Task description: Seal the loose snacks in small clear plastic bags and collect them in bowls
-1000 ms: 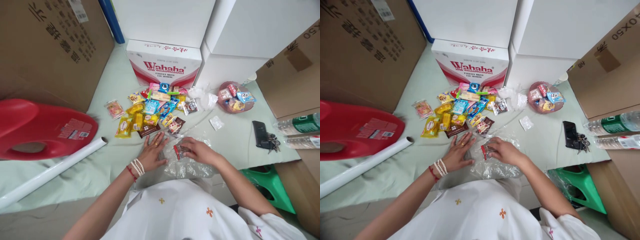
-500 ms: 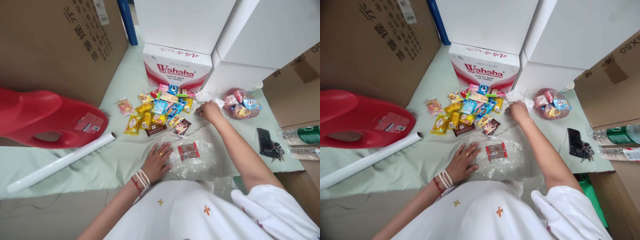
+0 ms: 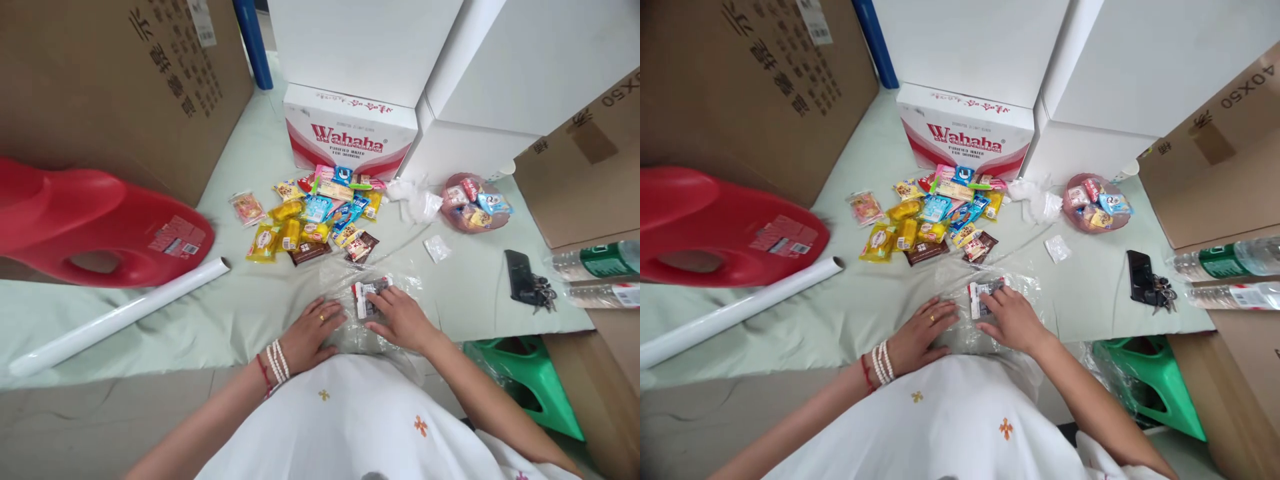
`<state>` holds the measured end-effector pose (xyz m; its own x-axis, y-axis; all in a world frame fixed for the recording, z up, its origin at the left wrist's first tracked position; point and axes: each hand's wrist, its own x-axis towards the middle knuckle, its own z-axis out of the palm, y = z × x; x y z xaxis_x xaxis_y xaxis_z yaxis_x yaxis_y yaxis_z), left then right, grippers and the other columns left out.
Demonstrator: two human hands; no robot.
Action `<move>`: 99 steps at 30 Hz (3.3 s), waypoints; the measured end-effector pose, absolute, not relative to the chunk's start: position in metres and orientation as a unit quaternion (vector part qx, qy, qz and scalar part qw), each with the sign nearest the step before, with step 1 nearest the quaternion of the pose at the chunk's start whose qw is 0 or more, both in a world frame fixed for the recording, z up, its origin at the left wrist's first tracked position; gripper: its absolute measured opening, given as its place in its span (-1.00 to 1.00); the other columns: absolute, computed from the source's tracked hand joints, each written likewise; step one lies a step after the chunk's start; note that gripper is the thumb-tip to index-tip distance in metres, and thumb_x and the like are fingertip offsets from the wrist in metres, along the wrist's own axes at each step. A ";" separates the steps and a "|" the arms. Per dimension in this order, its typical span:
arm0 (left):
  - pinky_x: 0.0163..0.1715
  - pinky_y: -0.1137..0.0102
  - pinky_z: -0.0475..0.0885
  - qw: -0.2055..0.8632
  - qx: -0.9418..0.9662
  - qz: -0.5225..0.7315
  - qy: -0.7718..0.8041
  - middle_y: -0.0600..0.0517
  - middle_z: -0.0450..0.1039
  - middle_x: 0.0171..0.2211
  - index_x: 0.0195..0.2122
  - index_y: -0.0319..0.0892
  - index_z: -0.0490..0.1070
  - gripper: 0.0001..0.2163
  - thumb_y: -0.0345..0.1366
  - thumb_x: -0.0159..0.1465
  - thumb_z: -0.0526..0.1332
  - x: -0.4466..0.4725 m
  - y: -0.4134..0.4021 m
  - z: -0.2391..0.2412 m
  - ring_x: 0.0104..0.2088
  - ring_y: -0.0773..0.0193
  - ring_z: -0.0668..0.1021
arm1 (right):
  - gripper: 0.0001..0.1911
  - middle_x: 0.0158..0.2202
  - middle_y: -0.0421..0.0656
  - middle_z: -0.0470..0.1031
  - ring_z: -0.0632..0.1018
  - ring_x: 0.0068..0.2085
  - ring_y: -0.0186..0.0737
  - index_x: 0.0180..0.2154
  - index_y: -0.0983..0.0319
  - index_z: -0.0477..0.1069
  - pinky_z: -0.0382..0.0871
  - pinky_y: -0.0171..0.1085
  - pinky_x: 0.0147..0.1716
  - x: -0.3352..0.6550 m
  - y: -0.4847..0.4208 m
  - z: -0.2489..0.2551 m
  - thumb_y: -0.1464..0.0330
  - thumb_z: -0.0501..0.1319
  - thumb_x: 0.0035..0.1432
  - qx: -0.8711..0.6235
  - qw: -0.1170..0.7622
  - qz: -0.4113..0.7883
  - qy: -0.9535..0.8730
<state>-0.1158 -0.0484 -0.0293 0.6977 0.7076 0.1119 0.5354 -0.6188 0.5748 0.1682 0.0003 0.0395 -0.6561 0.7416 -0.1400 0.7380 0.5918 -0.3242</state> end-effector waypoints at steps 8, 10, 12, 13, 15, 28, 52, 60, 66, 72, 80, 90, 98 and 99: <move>0.42 -0.14 -0.02 0.232 0.880 0.127 0.395 -0.16 0.30 0.37 0.19 -0.09 0.43 -0.60 -0.23 0.32 0.25 -0.111 -0.059 -0.029 0.40 -0.03 0.29 | -0.22 0.25 0.06 0.36 0.18 0.36 0.17 0.32 0.15 0.30 -0.03 0.23 0.35 0.164 0.033 0.038 0.19 0.45 0.12 -0.343 0.010 0.166 -0.924; 0.43 -0.10 0.00 0.232 0.875 0.118 0.407 -0.10 0.36 0.34 0.17 -0.05 0.46 -0.66 -0.27 0.37 0.19 -0.111 -0.060 -0.027 0.39 0.04 0.32 | -0.27 0.19 0.08 0.40 0.25 0.31 0.13 0.31 0.18 0.32 0.02 0.19 0.34 0.161 0.036 0.030 0.15 0.41 0.18 -0.350 0.013 0.167 -0.922; 0.43 -0.04 0.03 0.229 0.873 0.118 0.414 -0.05 0.40 0.31 0.19 0.01 0.46 -0.65 -0.32 0.42 0.11 -0.113 -0.060 -0.028 0.37 0.12 0.35 | -0.29 0.18 0.11 0.39 0.28 0.28 0.12 0.31 0.19 0.31 0.09 0.16 0.30 0.164 0.034 0.022 0.10 0.37 0.21 -0.368 0.028 0.167 -0.914; 0.43 -0.03 0.03 0.227 0.872 0.119 0.416 -0.04 0.41 0.30 0.21 0.02 0.44 -0.64 -0.33 0.43 0.09 -0.114 -0.061 -0.028 0.37 0.14 0.35 | -0.29 0.18 0.12 0.39 0.29 0.28 0.13 0.31 0.19 0.31 0.10 0.17 0.30 0.166 0.032 0.019 0.10 0.36 0.22 -0.374 0.035 0.166 -0.912; 0.43 -0.03 0.03 0.224 0.872 0.122 0.418 -0.05 0.39 0.31 0.27 0.03 0.39 -0.60 -0.30 0.43 0.10 -0.116 -0.062 -0.030 0.37 0.13 0.35 | -0.29 0.20 0.13 0.37 0.28 0.28 0.16 0.31 0.19 0.31 0.10 0.19 0.30 0.171 0.028 0.014 0.10 0.36 0.22 -0.385 0.040 0.162 -0.908; 0.38 -0.07 0.10 0.197 0.864 0.134 0.444 -0.03 0.51 0.20 0.08 0.02 0.54 -0.68 -0.37 0.42 0.09 -0.103 -0.063 -0.031 0.30 0.11 0.41 | -0.29 0.10 0.10 0.41 0.28 0.28 0.14 0.26 0.23 0.37 -0.07 0.20 0.38 0.169 0.025 0.016 0.26 0.41 0.08 -0.381 0.038 0.154 -0.911; 0.18 0.14 0.38 0.268 0.768 0.294 0.501 0.00 0.57 -0.31 -0.29 -0.11 0.40 -0.70 -0.18 0.50 -0.03 -0.083 -0.019 -0.014 -0.18 0.21 0.59 | -0.72 -0.02 0.02 0.50 0.55 -0.06 -0.07 -0.01 0.13 0.54 0.50 -0.07 -0.09 0.230 -0.043 0.004 0.35 0.09 0.39 -0.514 0.288 0.266 -0.763; -0.16 0.22 0.43 0.093 0.616 0.371 0.688 -0.07 0.50 -0.31 -0.20 -0.17 0.43 -0.80 -0.17 0.42 0.11 -0.095 0.004 -0.009 -0.23 0.10 0.52 | -0.64 -0.46 -0.21 0.50 0.41 -0.44 -0.27 -0.30 0.22 0.55 0.24 -0.32 -0.40 0.226 0.031 0.009 0.10 0.15 0.30 -0.603 0.184 0.472 -0.617; -0.01 0.21 0.31 -0.009 0.821 0.369 0.435 -0.03 0.59 -0.15 0.03 -0.04 0.49 -0.72 -0.43 0.35 0.16 -0.064 -0.018 0.034 -0.04 0.14 0.55 | -0.60 -0.56 -0.25 0.39 0.27 -0.50 -0.31 -0.42 0.22 0.50 0.12 -0.35 -0.46 0.218 0.033 -0.003 0.09 0.13 0.28 -0.614 0.142 0.469 -0.619; -0.08 0.20 0.24 0.099 0.900 0.129 0.405 -0.04 0.57 0.12 0.16 -0.06 0.48 -0.67 -0.38 0.45 0.07 -0.022 0.019 0.006 -0.03 0.16 0.55 | -0.59 -0.54 -0.25 0.39 0.34 -0.48 -0.28 -0.36 0.23 0.51 0.16 -0.33 -0.45 0.247 0.036 0.000 0.03 0.15 0.26 -0.629 0.127 0.443 -0.627; -0.07 0.17 0.23 0.075 0.894 0.113 0.427 -0.03 0.52 0.14 0.12 0.06 0.51 -0.71 -0.33 0.46 0.11 -0.022 0.022 -0.002 0.03 0.09 0.47 | -0.63 -0.04 0.08 0.54 0.44 0.02 0.09 0.06 0.26 0.53 0.29 -0.07 0.04 0.221 0.099 0.034 0.22 0.17 0.35 -0.545 0.108 0.141 -0.820; -0.16 0.19 0.21 0.088 0.896 0.102 0.422 -0.04 0.53 -0.23 0.11 -0.01 0.50 -0.71 -0.36 0.45 0.10 -0.015 0.008 -0.001 -0.13 0.13 0.47 | -0.75 -0.29 -0.14 0.57 0.51 -0.24 -0.22 -0.10 0.20 0.61 0.31 -0.32 -0.20 0.197 0.097 0.052 0.45 0.16 0.34 -0.338 0.047 0.343 -0.875; -0.21 0.22 0.19 0.081 0.886 0.150 0.430 0.00 0.50 -0.31 0.02 0.00 0.53 -0.78 -0.34 0.45 0.14 -0.015 0.003 -0.014 -0.18 0.15 0.46 | -0.49 -0.28 -0.06 0.41 0.35 -0.19 -0.07 0.32 0.10 0.36 0.36 -0.17 -0.19 0.210 -0.002 0.021 0.47 0.10 0.39 -0.398 0.062 0.133 -0.905; -0.21 0.22 0.20 0.077 0.885 0.161 0.429 0.00 0.51 -0.30 0.08 0.02 0.51 -0.75 -0.35 0.45 0.14 -0.016 0.003 -0.018 -0.19 0.15 0.46 | -0.45 -0.27 -0.07 0.39 0.34 -0.18 -0.06 0.33 0.06 0.33 0.37 -0.17 -0.18 0.209 -0.009 0.014 0.50 0.10 0.38 -0.412 0.075 0.118 -0.900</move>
<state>-0.0161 0.0028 -0.0176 0.5795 0.7849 0.2192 0.7351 -0.6196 0.2751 0.2090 -0.0088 0.0144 -0.6486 0.7602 0.0373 0.7249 0.6319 -0.2743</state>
